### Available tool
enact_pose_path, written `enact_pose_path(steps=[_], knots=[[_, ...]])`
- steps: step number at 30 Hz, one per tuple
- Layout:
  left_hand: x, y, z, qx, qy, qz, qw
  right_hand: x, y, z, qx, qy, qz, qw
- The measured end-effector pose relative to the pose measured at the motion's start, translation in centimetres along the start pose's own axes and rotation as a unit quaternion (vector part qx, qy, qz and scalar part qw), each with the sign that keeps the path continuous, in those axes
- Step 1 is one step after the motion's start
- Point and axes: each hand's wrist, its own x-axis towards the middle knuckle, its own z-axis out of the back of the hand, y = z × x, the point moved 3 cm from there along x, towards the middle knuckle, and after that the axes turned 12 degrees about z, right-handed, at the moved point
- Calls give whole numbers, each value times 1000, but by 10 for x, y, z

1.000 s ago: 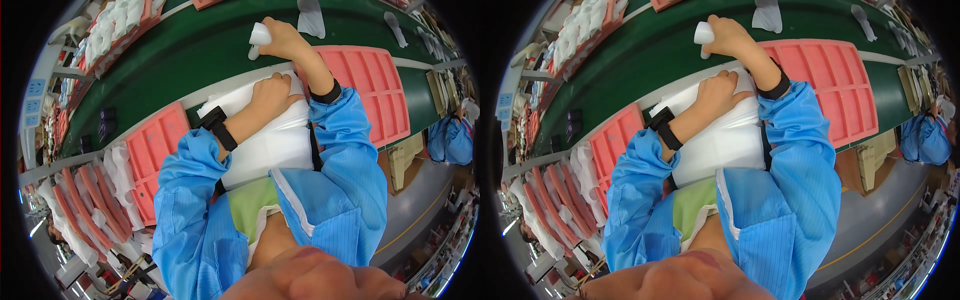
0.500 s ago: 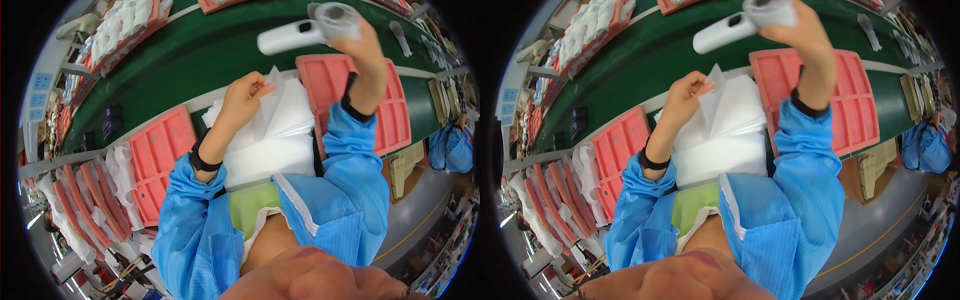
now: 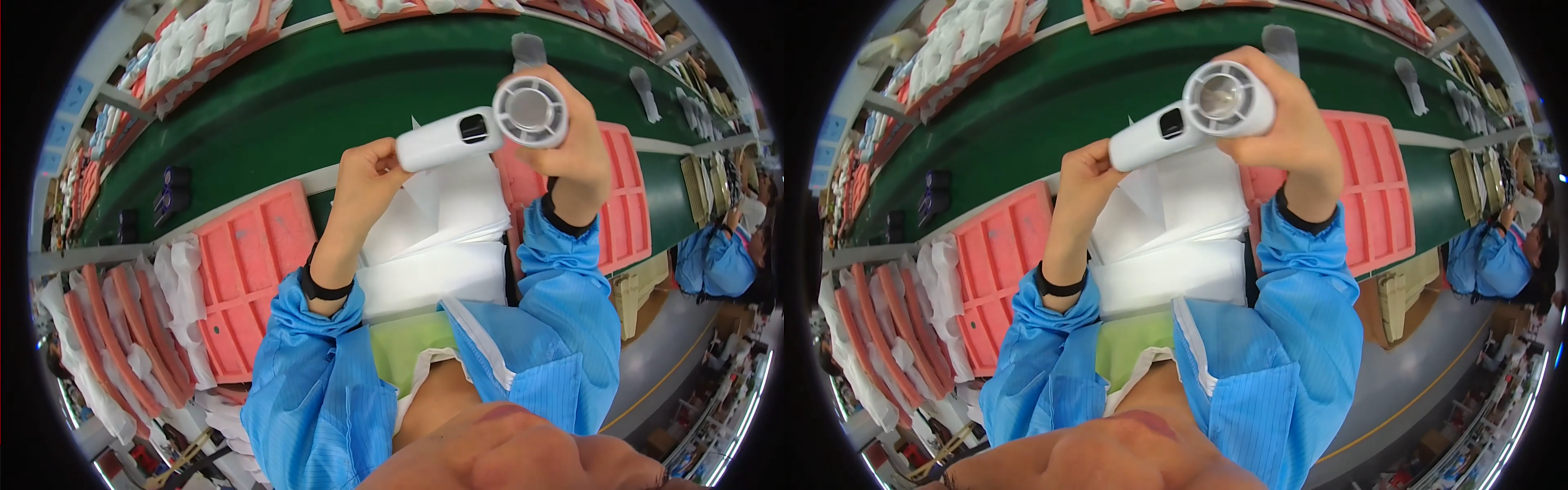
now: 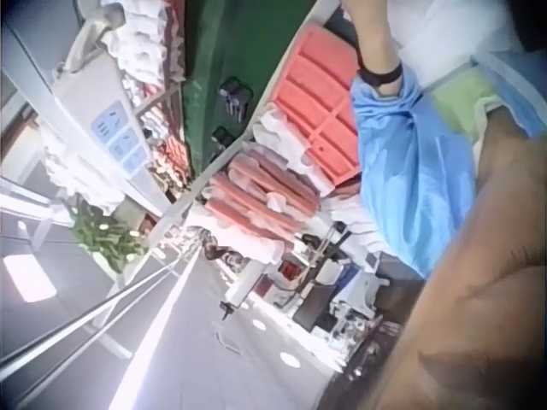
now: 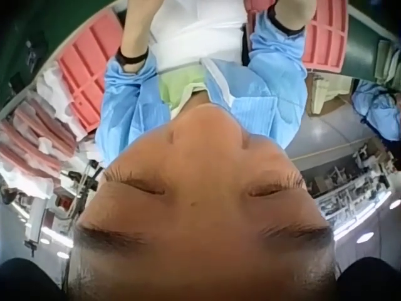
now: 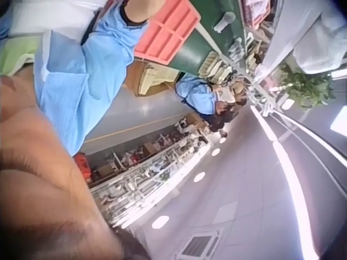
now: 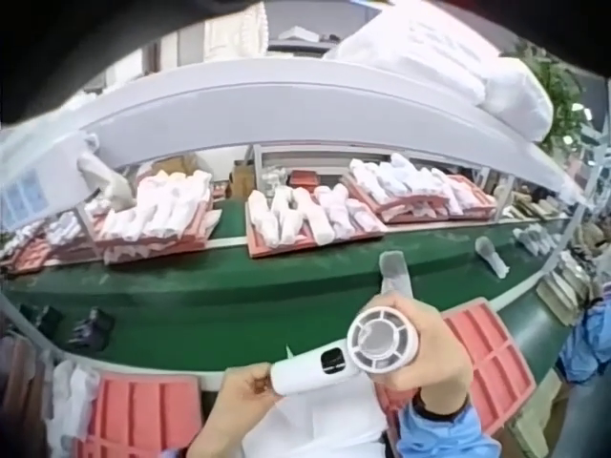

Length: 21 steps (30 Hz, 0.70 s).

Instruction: The person packages hair dryers by placing each one inside a white foam bag, wrapping it, and then setting the wrapped unit into a pink tray.

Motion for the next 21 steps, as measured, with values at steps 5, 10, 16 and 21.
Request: enact_pose_path(steps=[5,10,16,21], knots=[[-3,-16,14,-71,-14,30,997,-4,2,4,39,32,10,999],[-9,-27,25,-77,-38,-12,996,1,-1,-19,-52,-29,73,996],[-6,-26,33,-45,-85,-137,986,6,0,-46,-8,-9,158,987],[-14,-30,32,35,-135,-186,973,9,-3,-79,-133,6,219,967]])
